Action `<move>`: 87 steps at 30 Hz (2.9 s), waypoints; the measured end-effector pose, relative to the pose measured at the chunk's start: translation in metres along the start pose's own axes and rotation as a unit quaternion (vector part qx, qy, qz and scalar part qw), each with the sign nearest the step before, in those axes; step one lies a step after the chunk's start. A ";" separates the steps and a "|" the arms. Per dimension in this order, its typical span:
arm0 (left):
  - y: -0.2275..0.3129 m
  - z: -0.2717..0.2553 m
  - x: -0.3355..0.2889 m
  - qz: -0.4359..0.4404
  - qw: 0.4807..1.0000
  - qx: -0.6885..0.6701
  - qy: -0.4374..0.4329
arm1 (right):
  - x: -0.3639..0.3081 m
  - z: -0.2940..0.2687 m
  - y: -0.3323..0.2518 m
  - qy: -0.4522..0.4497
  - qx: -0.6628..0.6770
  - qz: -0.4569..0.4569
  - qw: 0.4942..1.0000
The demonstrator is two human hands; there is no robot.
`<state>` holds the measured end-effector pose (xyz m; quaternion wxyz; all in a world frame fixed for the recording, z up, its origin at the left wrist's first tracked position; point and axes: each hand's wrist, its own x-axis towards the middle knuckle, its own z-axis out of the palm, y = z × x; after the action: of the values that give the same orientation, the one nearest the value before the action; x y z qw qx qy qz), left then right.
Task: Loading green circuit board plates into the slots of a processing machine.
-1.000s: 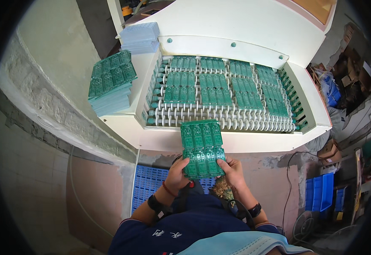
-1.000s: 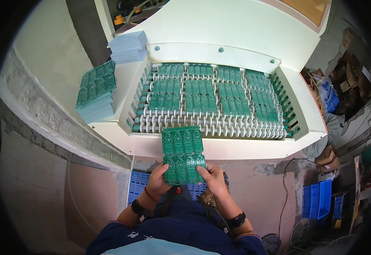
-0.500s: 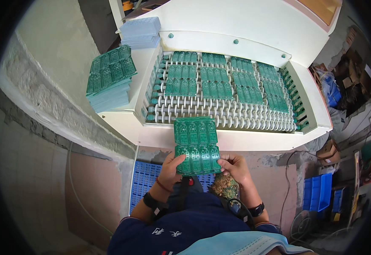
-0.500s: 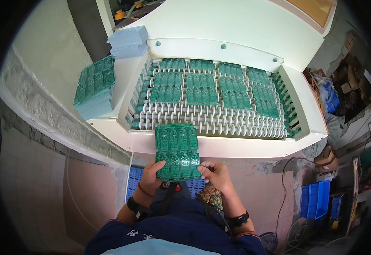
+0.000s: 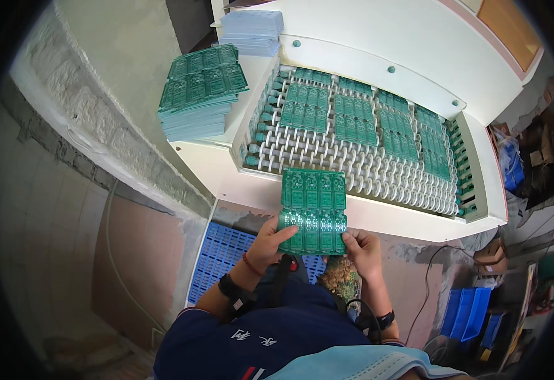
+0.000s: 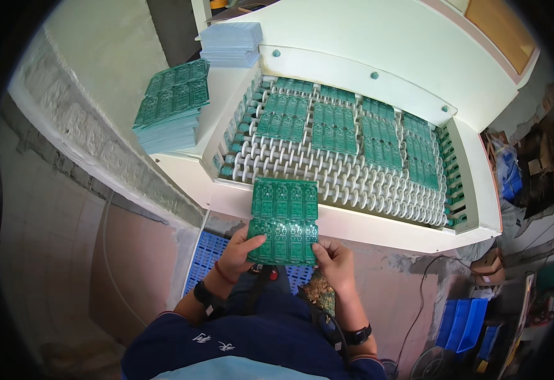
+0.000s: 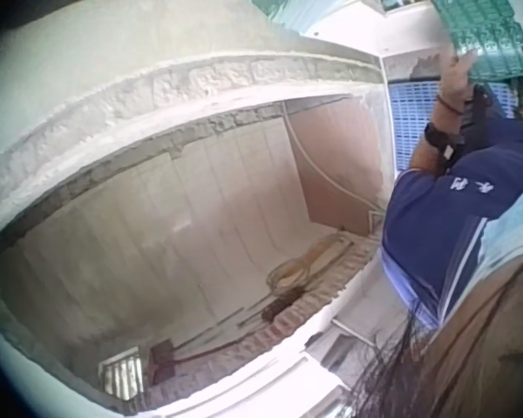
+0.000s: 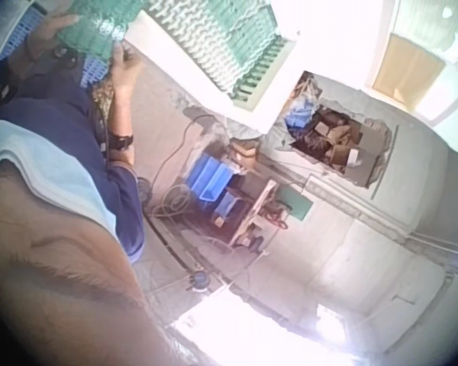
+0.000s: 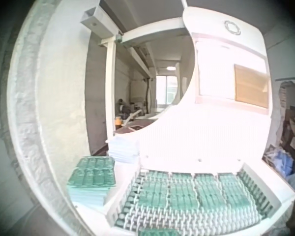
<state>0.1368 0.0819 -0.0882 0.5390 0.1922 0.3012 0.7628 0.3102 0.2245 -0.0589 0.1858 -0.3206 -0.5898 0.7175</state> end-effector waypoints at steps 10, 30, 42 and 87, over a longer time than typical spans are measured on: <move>0.008 -0.005 -0.009 0.029 0.999 0.017 0.013 | -0.011 0.007 -0.036 0.090 -0.249 -0.161 0.951; 0.065 -0.020 -0.067 0.062 0.995 0.012 0.083 | 0.109 0.047 -0.033 0.042 0.011 -0.067 0.997; 0.055 -0.013 -0.020 0.066 0.994 0.053 0.065 | 0.036 0.028 -0.032 -0.108 -0.105 0.005 0.989; 0.018 0.024 0.026 0.017 1.000 0.007 0.021 | 0.023 -0.044 -0.041 -0.004 -0.052 -0.018 0.998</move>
<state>0.1302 0.1077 -0.0590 0.5180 0.1853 0.3143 0.7737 0.3190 0.2814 -0.0297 0.1793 -0.3166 -0.6326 0.6836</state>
